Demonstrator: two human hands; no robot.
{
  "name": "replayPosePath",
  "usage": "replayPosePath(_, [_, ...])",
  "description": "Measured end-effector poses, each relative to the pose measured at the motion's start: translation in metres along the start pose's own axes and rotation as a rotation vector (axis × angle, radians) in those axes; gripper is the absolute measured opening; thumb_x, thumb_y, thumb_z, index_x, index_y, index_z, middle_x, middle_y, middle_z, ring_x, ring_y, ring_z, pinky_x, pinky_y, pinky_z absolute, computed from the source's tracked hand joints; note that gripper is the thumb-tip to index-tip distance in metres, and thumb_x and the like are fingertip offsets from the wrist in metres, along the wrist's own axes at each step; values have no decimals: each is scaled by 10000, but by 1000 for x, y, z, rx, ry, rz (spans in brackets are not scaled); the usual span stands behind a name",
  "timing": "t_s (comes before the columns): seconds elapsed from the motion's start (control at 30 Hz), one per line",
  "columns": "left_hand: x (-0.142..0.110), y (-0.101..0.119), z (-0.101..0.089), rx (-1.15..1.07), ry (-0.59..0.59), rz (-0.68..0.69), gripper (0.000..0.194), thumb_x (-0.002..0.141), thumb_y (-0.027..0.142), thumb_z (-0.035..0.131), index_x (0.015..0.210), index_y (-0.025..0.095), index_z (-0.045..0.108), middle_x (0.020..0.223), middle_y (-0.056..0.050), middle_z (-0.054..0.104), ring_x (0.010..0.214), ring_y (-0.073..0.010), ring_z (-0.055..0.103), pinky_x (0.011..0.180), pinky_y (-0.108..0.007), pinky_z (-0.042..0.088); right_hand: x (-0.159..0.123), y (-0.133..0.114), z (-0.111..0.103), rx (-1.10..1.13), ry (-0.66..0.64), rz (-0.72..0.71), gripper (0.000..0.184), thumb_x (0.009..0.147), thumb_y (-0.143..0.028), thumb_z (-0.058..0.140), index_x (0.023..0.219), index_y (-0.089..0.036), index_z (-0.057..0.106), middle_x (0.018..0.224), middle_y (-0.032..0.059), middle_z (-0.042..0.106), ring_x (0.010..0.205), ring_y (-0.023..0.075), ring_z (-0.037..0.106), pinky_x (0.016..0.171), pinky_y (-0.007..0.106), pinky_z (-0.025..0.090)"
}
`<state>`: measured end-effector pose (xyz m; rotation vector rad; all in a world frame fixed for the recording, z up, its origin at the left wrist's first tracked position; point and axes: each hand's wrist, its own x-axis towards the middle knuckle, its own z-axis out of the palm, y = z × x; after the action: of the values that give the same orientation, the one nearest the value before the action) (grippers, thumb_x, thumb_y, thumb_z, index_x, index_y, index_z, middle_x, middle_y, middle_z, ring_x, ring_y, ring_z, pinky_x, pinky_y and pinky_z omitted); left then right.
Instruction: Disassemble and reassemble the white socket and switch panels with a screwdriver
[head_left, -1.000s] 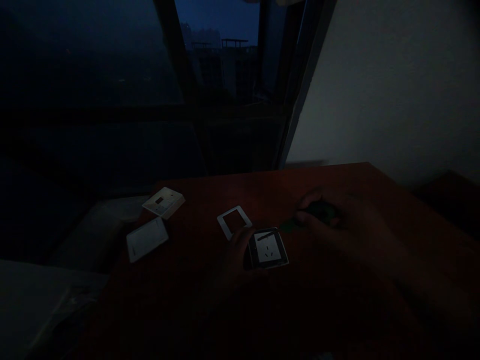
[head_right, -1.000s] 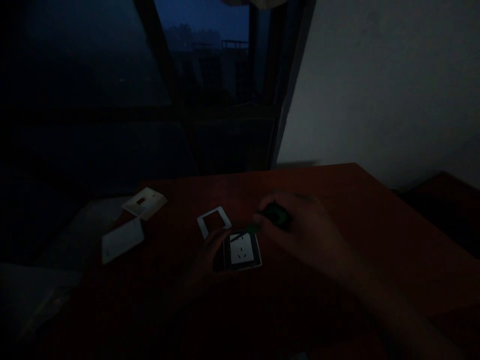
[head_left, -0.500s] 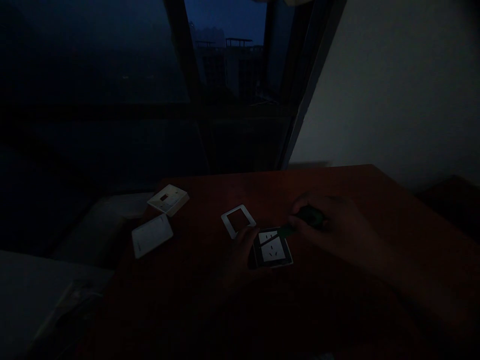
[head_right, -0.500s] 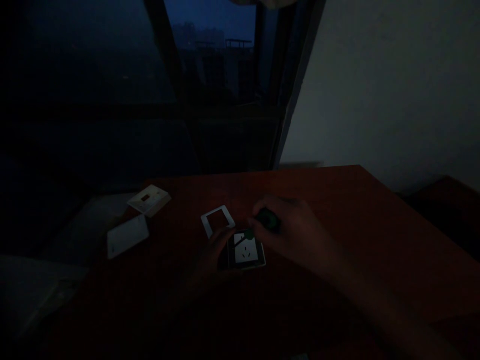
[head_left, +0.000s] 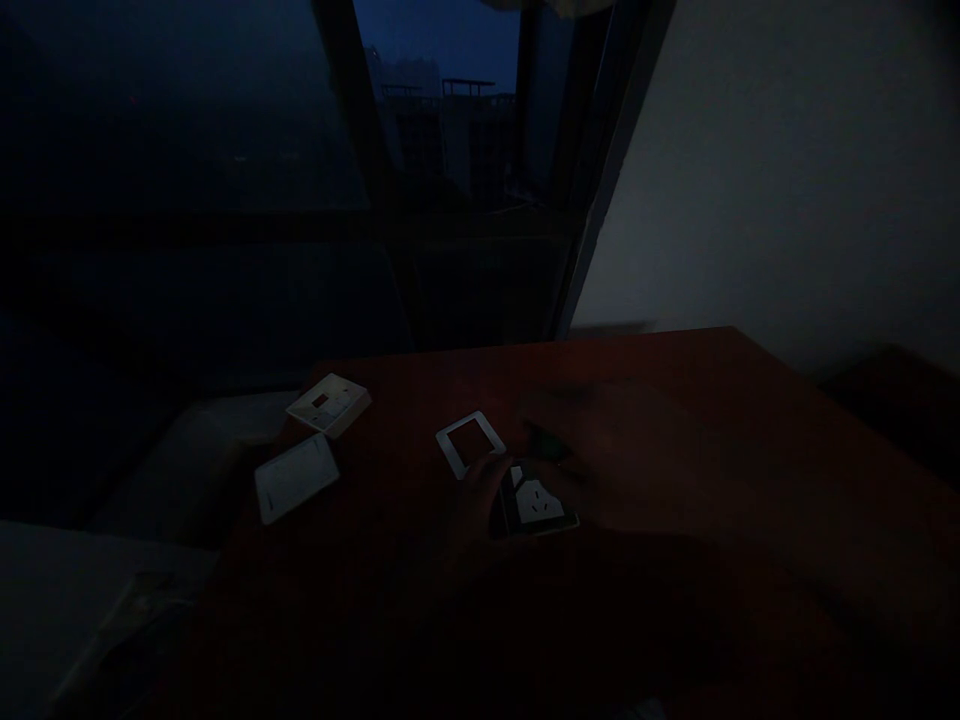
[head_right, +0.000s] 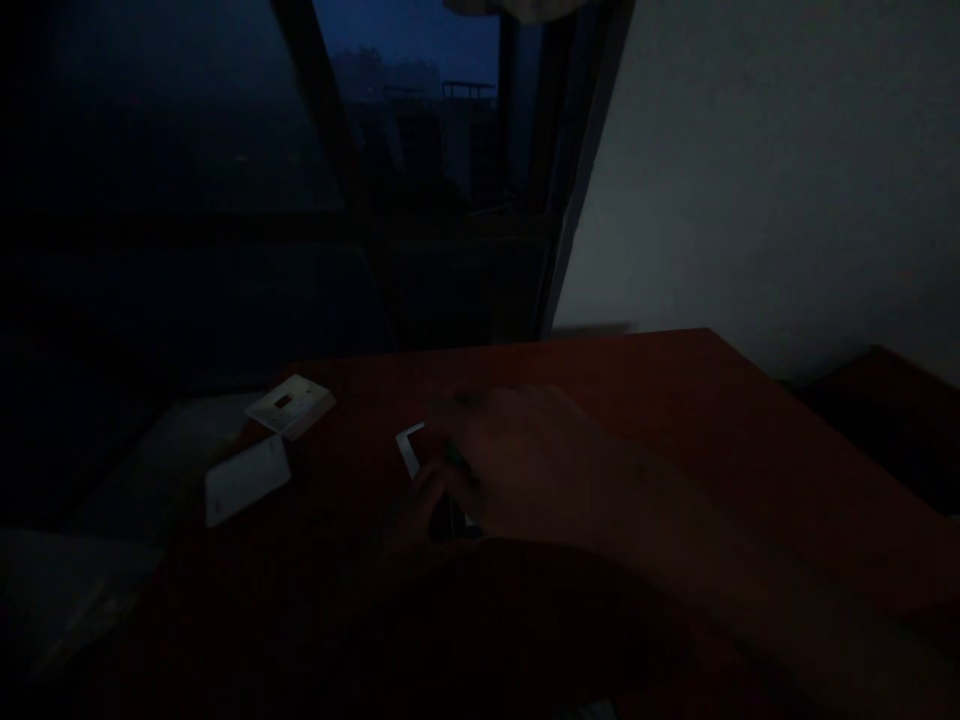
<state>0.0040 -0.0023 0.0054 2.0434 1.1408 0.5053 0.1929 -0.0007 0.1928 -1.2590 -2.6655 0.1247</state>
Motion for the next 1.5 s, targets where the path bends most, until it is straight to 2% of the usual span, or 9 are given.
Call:
replayPosePath(0.13, [0,2,-4,-25,-22,-7,898,678,476,772,1426,274,318,1459,-112,339,1299,-356,385,1031,-496,389,3,-1,-4,-122,-17,28,229,897,-404,502,868,-204,609,711,29,664,575,158,575,486,289,214])
replayPosePath(0.3, [0,-5,-5,-77,-43,59,952,676,426,787,1452,274,257,1508,-104,262,1367,-333,288,1092,-492,319,7,3,-9,31,-74,-38,125,845,-249,550,937,-176,593,887,44,667,701,147,591,537,257,301])
replayPosePath(0.4, [0,-6,-5,-71,-48,38,964,686,373,785,1463,277,223,1526,-96,230,1387,-322,255,1116,-492,283,13,7,-8,17,-83,-29,161,911,-263,478,938,-167,604,871,54,666,714,146,587,565,257,321])
replayPosePath(0.53, [0,-3,-7,-56,-41,36,957,686,368,786,1462,270,233,1520,-96,250,1379,-322,275,1109,-485,299,21,12,-4,-84,-50,17,185,901,-312,492,906,-161,598,840,60,657,677,158,580,541,264,307])
replayPosePath(0.67, [1,0,-9,-61,-42,60,940,692,379,779,1456,253,246,1506,-101,279,1373,-310,289,1107,-462,310,22,11,-5,23,-75,-63,126,856,-228,535,947,-152,578,921,69,646,722,149,587,556,249,340])
replayPosePath(0.87, [3,3,-10,-39,-35,38,931,658,365,797,1428,256,287,1483,-111,312,1349,-339,322,1072,-494,347,20,-2,-3,-159,-41,-21,264,928,-389,462,922,-165,602,858,67,648,671,180,588,516,279,283])
replayPosePath(1.03, [2,1,-8,-76,3,50,929,659,382,792,1425,241,284,1475,-129,321,1349,-352,324,1075,-500,338,18,-2,-5,-57,-52,-88,120,859,-241,524,934,-162,574,920,53,640,713,155,591,538,263,315])
replayPosePath(1.27, [3,-5,-2,-93,24,39,986,618,359,823,1426,245,269,1485,-137,306,1357,-339,312,1089,-501,308,23,1,-4,-173,-57,12,285,929,-408,443,921,-169,599,842,63,670,688,189,609,512,289,261])
replayPosePath(1.5, [3,-4,-5,-97,-3,-35,972,589,360,841,1398,236,315,1426,-137,390,1290,-339,405,1033,-487,381,19,1,-4,-66,-58,-40,176,867,-282,520,988,-166,574,925,58,652,730,172,612,541,273,309])
